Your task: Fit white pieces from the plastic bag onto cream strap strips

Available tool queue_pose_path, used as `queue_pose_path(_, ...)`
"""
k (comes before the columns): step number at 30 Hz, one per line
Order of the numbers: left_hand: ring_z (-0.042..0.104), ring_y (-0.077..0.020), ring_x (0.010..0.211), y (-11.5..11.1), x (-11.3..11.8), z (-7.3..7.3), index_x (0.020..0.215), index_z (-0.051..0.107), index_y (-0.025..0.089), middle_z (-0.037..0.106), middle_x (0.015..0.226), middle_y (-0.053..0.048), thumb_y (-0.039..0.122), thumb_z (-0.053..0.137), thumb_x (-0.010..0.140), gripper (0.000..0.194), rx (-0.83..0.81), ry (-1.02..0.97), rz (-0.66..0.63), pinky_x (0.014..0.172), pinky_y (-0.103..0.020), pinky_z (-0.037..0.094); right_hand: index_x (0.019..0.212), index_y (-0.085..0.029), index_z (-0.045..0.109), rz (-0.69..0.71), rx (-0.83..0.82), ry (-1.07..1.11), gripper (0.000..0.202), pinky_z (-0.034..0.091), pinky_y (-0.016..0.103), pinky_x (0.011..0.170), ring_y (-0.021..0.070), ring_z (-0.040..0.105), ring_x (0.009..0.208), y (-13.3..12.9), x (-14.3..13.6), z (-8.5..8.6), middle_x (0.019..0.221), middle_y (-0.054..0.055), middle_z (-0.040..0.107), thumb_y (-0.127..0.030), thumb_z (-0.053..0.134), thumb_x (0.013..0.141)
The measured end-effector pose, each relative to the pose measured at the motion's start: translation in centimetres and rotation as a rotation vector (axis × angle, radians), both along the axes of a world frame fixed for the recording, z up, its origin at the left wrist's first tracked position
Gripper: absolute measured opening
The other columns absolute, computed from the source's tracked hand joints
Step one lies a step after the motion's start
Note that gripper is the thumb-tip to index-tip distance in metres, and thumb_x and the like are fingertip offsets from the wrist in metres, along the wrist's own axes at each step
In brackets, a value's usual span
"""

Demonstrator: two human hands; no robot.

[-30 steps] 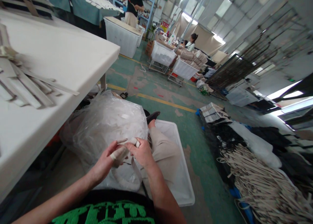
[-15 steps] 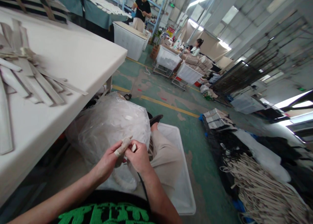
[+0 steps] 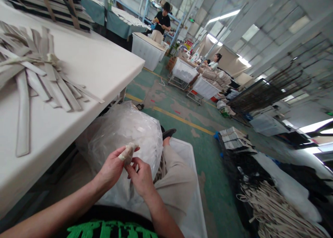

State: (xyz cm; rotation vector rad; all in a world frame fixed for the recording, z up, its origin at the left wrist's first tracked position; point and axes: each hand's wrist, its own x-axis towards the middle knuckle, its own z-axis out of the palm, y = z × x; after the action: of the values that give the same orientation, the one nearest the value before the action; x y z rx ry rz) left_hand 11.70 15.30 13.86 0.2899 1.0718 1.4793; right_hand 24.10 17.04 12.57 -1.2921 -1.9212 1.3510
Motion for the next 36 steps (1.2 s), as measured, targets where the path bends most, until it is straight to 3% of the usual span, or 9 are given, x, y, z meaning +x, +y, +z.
queue_pose_path(2, 0.064, -0.0182, 0.069, -0.1, 0.0, -0.1, 0.091, 0.076, 0.013, 0.076, 0.096, -0.012, 0.053, 0.085, 0.061, 0.050, -0.006, -0.034, -0.009, 0.052, -0.024, 0.047, 0.079, -0.018, 0.064, -0.014, 0.070, -0.044, 0.025, 0.040, 0.023, 0.059, 0.0136, 0.059, 0.054, -0.3, -0.3, -0.4, 0.054, -0.003, 0.059, -0.040, 0.061, 0.090)
queue_pose_path(6, 0.056, -0.0148, 0.051, -0.5, 0.3, -0.8, 0.092, 0.075, 0.014, 0.074, 0.084, -0.008, 0.052, 0.085, 0.059, 0.051, -0.049, -0.068, -0.098, 0.036, -0.023, 0.038, 0.075, -0.018, 0.062, -0.008, 0.105, -0.014, 0.030, 0.040, 0.024, 0.057, 0.0136, 0.057, 0.050, -0.6, -0.5, -0.9, 0.052, -0.002, 0.058, -0.038, 0.051, 0.095)
queue_pose_path(11, 0.047, -0.0108, 0.049, -0.9, 0.9, -1.4, 0.082, 0.077, 0.012, 0.063, 0.059, -0.001, 0.047, 0.085, 0.060, 0.041, 0.060, -0.002, -0.165, 0.044, -0.022, 0.040, 0.070, -0.019, 0.060, -0.055, 0.119, 0.053, 0.026, 0.039, 0.024, 0.054, 0.0122, 0.052, 0.047, 0.2, -0.1, -0.5, 0.050, -0.002, 0.055, -0.031, 0.052, 0.091)
queue_pose_path(17, 0.058, -0.0156, 0.068, -0.9, -0.2, -1.8, 0.077, 0.077, 0.017, 0.068, 0.068, -0.001, 0.043, 0.078, 0.070, 0.027, 0.119, 0.236, -0.183, 0.068, -0.024, 0.046, 0.076, -0.018, 0.065, -0.054, 0.104, 0.109, 0.012, 0.036, 0.022, 0.050, 0.0101, 0.048, 0.047, 1.5, 1.6, 1.5, 0.053, -0.005, 0.057, -0.029, 0.068, 0.080)
queue_pose_path(22, 0.062, -0.0193, 0.072, -0.9, -1.1, -1.4, 0.070, 0.074, 0.019, 0.072, 0.070, -0.003, 0.045, 0.071, 0.074, 0.026, 0.168, 0.494, -0.284, 0.071, -0.027, 0.046, 0.106, -0.018, 0.068, -0.113, 0.068, 0.192, 0.031, 0.038, 0.022, 0.047, 0.0100, 0.048, 0.043, 2.5, 2.2, 3.4, 0.053, -0.006, 0.056, -0.038, 0.067, 0.083)
queue_pose_path(25, 0.062, -0.0192, 0.070, -1.0, -1.1, -0.9, 0.067, 0.072, 0.020, 0.072, 0.070, -0.003, 0.043, 0.068, 0.076, 0.025, 0.226, 0.571, -0.374, 0.070, -0.027, 0.047, 0.085, -0.018, 0.069, -0.080, 0.107, 0.178, 0.018, 0.038, 0.021, 0.047, 0.0094, 0.048, 0.045, 2.7, 1.8, 4.1, 0.052, -0.005, 0.055, -0.035, 0.064, 0.085)
queue_pose_path(27, 0.062, -0.0190, 0.070, -1.1, -1.0, -0.7, 0.066, 0.072, 0.020, 0.072, 0.070, -0.003, 0.042, 0.067, 0.077, 0.025, 0.231, 0.601, -0.397, 0.070, -0.026, 0.047, 0.075, -0.017, 0.066, -0.089, 0.152, 0.167, 0.020, 0.038, 0.021, 0.048, 0.0093, 0.049, 0.045, 2.9, 1.8, 4.4, 0.051, -0.005, 0.054, -0.034, 0.062, 0.086)
queue_pose_path(32, 0.060, -0.0202, 0.065, -1.5, -1.2, -1.3, 0.067, 0.075, 0.022, 0.069, 0.063, -0.001, 0.042, 0.075, 0.068, 0.020, 0.134, 0.588, -0.424, 0.060, -0.024, 0.046, 0.080, -0.017, 0.064, -0.306, 0.150, 0.257, 0.029, 0.035, 0.020, 0.041, 0.0081, 0.041, 0.040, 4.3, 3.4, 4.8, 0.048, -0.006, 0.050, -0.045, 0.061, 0.087)
queue_pose_path(36, 0.059, -0.0203, 0.064, -1.5, -1.3, -2.4, 0.065, 0.075, 0.023, 0.068, 0.061, 0.000, 0.041, 0.079, 0.062, 0.019, 0.084, 0.548, -0.413, 0.056, -0.023, 0.046, 0.077, -0.016, 0.062, -0.344, 0.092, 0.291, 0.034, 0.032, 0.019, 0.038, 0.0075, 0.040, 0.039, 5.2, 4.3, 4.6, 0.046, -0.007, 0.048, -0.050, 0.064, 0.083)
